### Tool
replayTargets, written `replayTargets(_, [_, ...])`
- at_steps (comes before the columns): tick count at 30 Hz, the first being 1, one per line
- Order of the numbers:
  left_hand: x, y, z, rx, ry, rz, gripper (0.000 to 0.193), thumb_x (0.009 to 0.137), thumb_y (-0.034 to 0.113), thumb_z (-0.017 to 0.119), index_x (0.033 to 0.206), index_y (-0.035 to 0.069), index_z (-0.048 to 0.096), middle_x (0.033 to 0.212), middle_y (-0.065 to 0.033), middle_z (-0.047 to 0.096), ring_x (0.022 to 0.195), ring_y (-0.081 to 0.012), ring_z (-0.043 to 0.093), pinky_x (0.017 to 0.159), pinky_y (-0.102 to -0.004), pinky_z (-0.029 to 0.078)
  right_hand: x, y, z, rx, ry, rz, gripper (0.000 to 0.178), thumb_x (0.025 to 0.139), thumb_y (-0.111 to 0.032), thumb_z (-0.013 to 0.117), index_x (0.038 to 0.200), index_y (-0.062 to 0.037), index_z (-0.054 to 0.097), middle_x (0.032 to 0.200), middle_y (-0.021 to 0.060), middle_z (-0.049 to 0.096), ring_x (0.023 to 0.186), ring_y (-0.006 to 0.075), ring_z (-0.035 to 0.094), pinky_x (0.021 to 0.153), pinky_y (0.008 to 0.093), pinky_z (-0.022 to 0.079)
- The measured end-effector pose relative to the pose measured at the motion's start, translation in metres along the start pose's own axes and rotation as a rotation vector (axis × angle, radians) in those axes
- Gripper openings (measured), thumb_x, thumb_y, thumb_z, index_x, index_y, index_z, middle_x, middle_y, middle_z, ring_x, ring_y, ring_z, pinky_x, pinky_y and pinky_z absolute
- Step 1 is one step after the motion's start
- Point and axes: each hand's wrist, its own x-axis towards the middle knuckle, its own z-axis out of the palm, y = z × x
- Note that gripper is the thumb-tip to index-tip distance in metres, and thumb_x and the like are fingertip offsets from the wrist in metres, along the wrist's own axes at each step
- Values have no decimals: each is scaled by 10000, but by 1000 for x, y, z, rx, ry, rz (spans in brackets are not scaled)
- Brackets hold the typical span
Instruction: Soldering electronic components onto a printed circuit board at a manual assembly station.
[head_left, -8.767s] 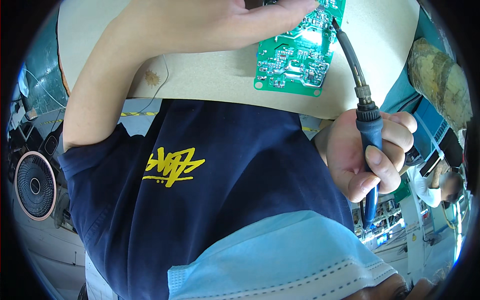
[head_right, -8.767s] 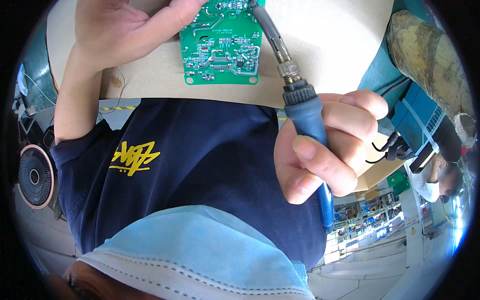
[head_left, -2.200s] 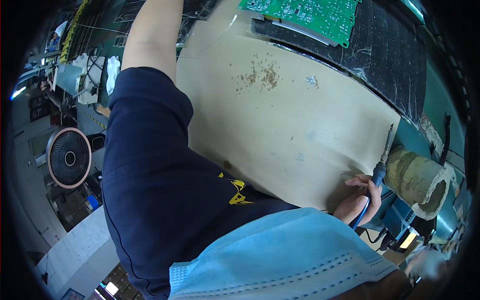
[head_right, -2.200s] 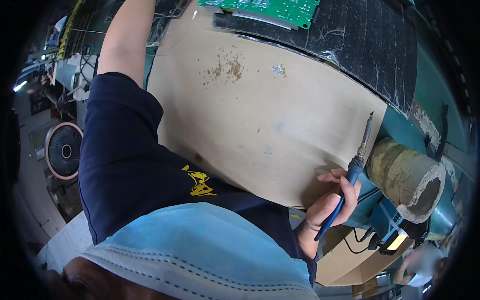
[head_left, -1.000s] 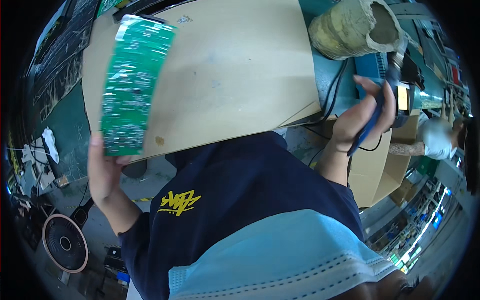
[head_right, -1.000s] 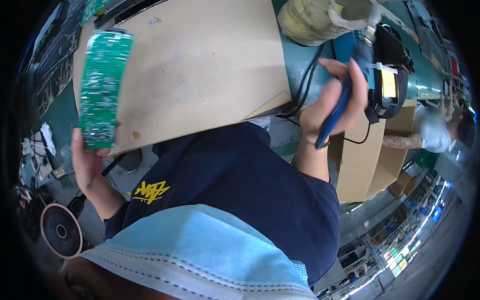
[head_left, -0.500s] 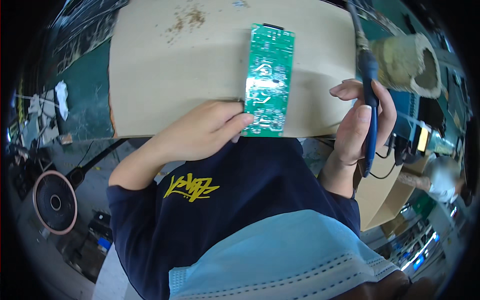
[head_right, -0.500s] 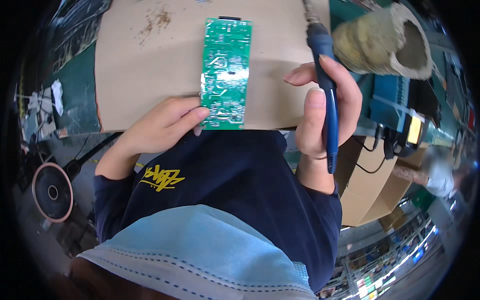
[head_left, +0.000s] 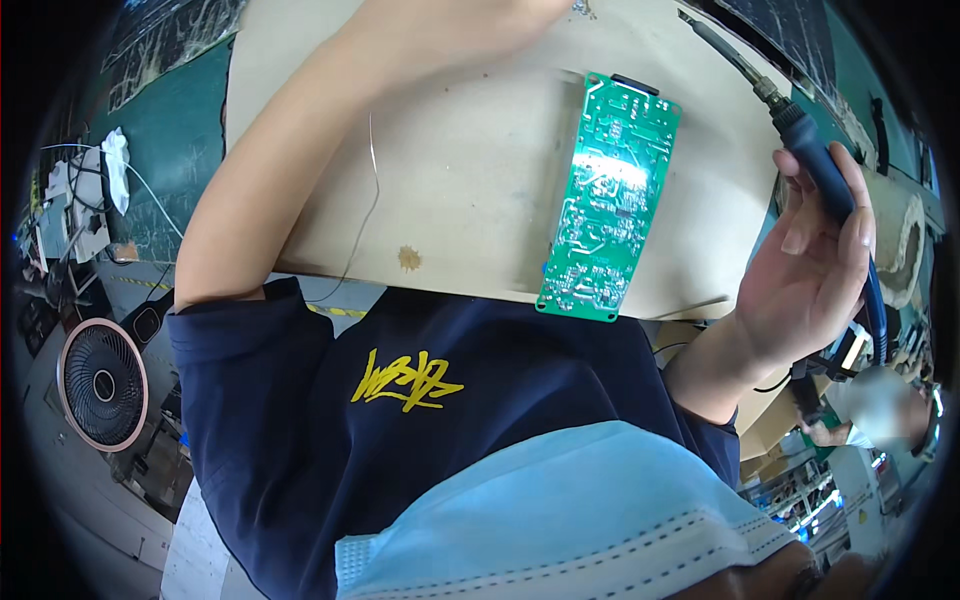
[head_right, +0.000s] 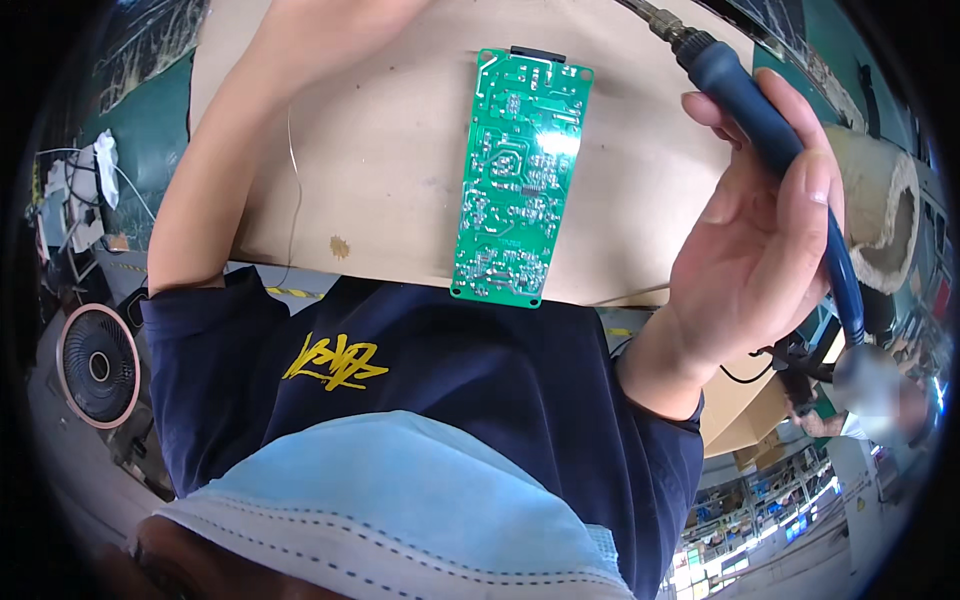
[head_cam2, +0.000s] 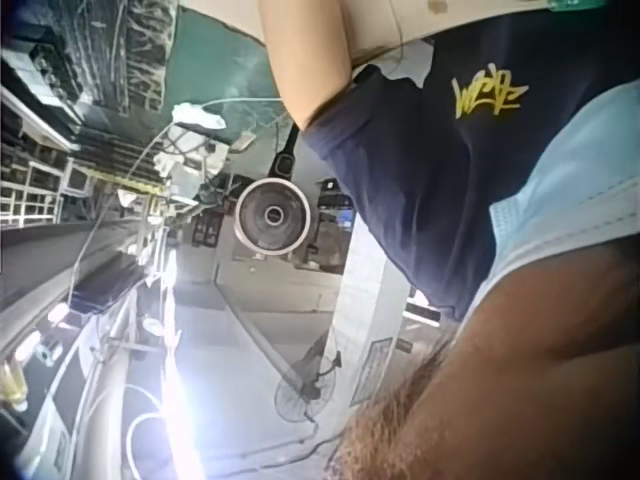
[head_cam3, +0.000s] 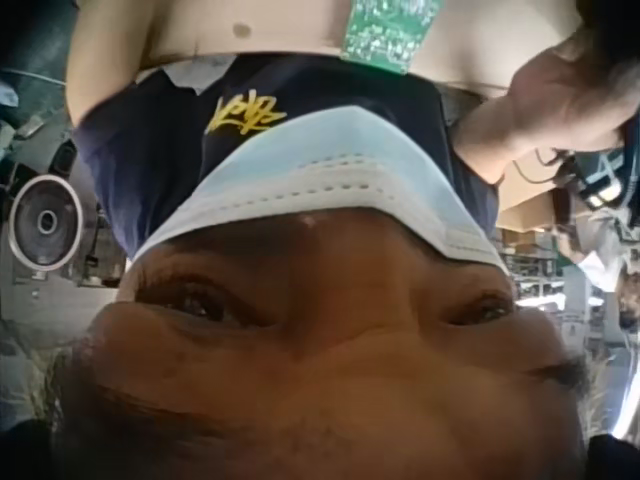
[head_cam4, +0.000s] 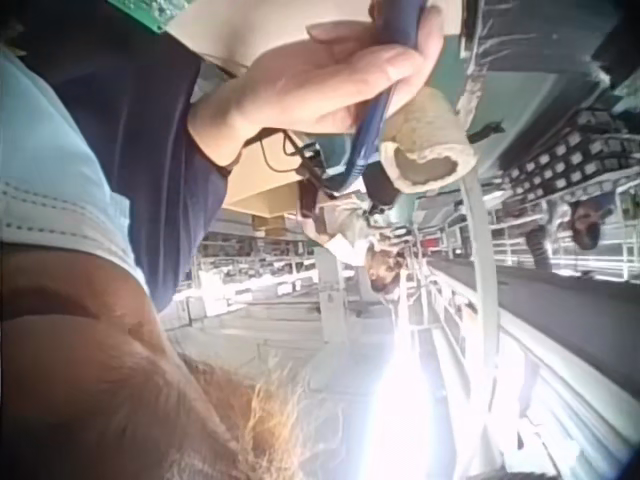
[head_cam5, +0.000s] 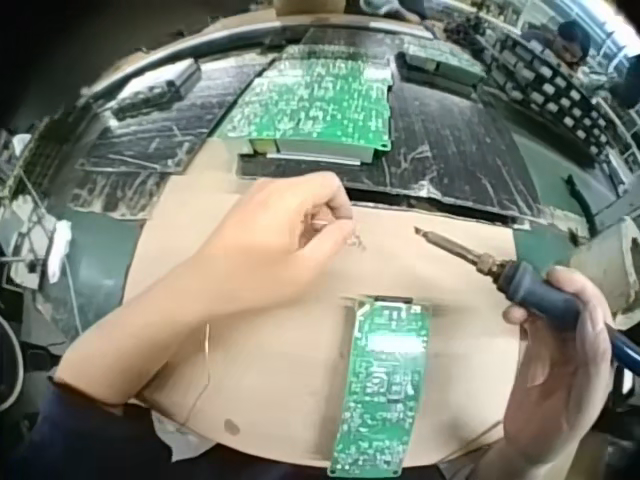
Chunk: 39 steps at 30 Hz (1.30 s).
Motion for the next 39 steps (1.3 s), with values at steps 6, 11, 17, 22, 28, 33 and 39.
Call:
replayTargets(6, [-2, -11, 1, -280, -61, -180, 35, 860, 2, 612, 888, -13, 599, 619, -5, 489, 567, -50, 436, 498, -240, 350, 7, 34, 25, -212, 53, -127, 489, 983, -281, 436, 1119, 166, 580, 872, 293, 663, 629, 191, 635, 516, 217, 360])
replayTargets(11, [-3, -20, 2, -142, -17, -151, 45, 843, 2, 637, 853, 16, 595, 612, 12, 440, 514, -49, 364, 476, -234, 288, 1, 54, 23, -195, 59, -177, 473, 975, -301, 489, 1130, 142, 552, 971, 307, 638, 707, 290, 657, 610, 274, 473])
replayTargets(17, [-1, -45, 0, -78, -107, -129, 52, 807, 23, 659, 807, 25, 607, 582, -17, 413, 489, -74, 364, 474, -252, 290, -4, 58, 27, -273, -42, -106, 472, 981, -365, 518, 1143, 77, 557, 976, 262, 607, 842, 349, 633, 799, 447, 533])
replayTargets(22, [11, -10, 17, 168, 91, -132, 50, 800, 19, 652, 806, 19, 602, 544, -10, 399, 475, -67, 369, 459, -259, 257, 1, 56, 31, -291, -13, -47, 489, 985, -388, 516, 1151, 70, 557, 836, 200, 608, 853, 349, 627, 804, 455, 526])
replayTargets(28, [7, -22, 4, 13, -49, -61, 51, 797, 14, 643, 800, 18, 592, 531, 20, 368, 461, -51, 346, 452, -254, 235, 1, 57, 34, -343, -92, -52, 515, 989, -410, 511, 1170, 69, 563, 554, 69, 450, 813, 317, 609, 825, 492, 530])
replayTargets(33, [2, -41, 8, -112, -45, -158, 45, 793, 5, 633, 793, 18, 590, 520, 35, 334, 458, -41, 317, 454, -249, 215, -3, 66, 23, -241, -120, -134, 479, 989, -280, 418, 1149, 152, 551, 975, 311, 628, 827, 449, 680, 861, 515, 531])
replayTargets(39, [4, -25, 9, 131, -48, -21, 50, 785, -2, 627, 774, 23, 586, 523, 33, 353, 460, -39, 311, 454, -247, 203, -1, 58, 40, -378, -52, -17, 570, 971, -456, 549, 1177, 74, 563, 629, 66, 470, 733, 224, 575, 828, 490, 547])
